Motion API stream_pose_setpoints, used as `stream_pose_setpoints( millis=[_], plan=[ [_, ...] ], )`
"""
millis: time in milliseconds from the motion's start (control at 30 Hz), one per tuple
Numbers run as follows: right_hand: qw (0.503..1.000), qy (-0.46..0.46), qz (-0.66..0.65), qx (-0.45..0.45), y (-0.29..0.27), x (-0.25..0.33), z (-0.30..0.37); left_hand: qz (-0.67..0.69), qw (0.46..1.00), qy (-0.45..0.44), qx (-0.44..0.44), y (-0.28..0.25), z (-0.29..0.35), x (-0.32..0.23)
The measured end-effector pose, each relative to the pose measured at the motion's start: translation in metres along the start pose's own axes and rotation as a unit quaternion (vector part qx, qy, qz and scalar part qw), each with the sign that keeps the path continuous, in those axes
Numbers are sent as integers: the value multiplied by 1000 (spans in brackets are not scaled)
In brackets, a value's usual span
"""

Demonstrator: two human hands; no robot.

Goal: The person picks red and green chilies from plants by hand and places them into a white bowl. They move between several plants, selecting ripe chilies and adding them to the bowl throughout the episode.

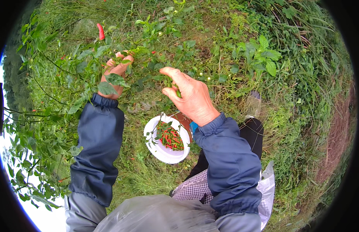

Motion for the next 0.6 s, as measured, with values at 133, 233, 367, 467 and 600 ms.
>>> stream_pose_setpoints(
  millis=[133,233,367,467,600],
  plan=[
    [988,-26,-48,-146,-19,-5,3,19,1000,8,11,-2,1,-1],
    [991,-65,-37,-111,-15,-2,2,92,995,43,24,-2,4,-6],
    [995,-93,4,-44,5,8,2,32,998,-9,-46,-10,6,4],
    [993,-86,20,-82,5,9,2,-161,981,94,49,10,7,-7],
    [975,-94,48,-196,-9,6,6,-199,978,63,23,-2,-2,5]
  ],
)
Point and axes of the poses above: each hand's wrist, its own z-axis away from the middle knuckle, its own y-axis out of the palm, x = y × z, the point moved 8 cm from there along -z, towards the middle knuckle, and after that the axes turned 5 degrees about -y, right-handed, at the moved point
